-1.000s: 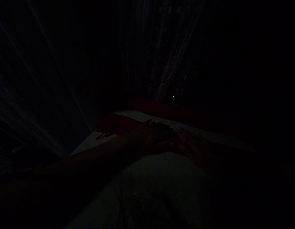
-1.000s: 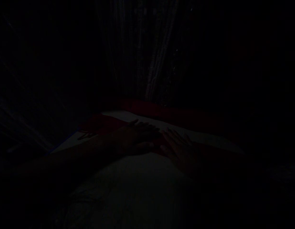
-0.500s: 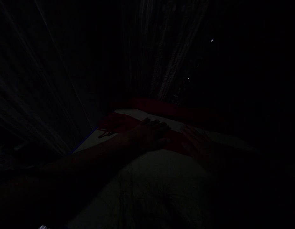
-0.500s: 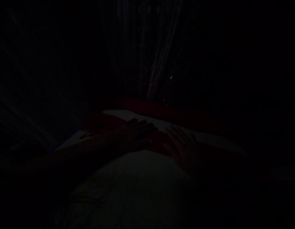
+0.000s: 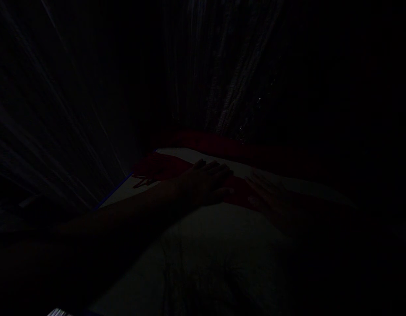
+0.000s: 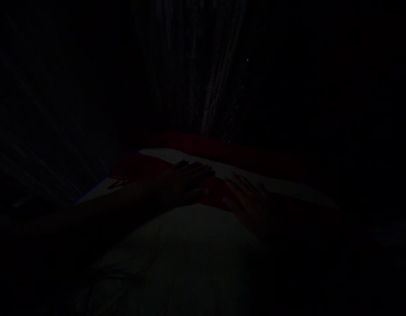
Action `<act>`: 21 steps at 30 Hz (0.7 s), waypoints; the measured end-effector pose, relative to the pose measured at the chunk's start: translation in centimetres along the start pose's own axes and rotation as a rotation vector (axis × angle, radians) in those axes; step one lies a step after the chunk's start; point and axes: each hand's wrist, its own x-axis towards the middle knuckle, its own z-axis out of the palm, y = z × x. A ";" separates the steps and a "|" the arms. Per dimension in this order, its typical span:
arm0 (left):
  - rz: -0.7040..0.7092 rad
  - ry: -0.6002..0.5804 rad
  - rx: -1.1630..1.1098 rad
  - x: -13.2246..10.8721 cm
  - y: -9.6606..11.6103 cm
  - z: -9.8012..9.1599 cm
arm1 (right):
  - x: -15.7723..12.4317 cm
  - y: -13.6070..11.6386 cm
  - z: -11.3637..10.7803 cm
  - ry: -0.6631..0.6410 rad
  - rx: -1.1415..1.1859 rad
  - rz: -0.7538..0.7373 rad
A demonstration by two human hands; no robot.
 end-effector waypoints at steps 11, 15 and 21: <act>-0.014 -0.047 -0.002 0.0 0.4 -0.7 | 0.0 -0.5 -0.2 0.052 -0.028 0.006; -0.020 -0.062 -0.018 -0.2 0.5 -0.9 | -0.1 -0.5 -0.3 0.127 -0.038 -0.002; -0.024 -0.074 -0.031 -0.3 0.4 -1.0 | 0.0 -0.7 -0.4 0.067 -0.001 0.026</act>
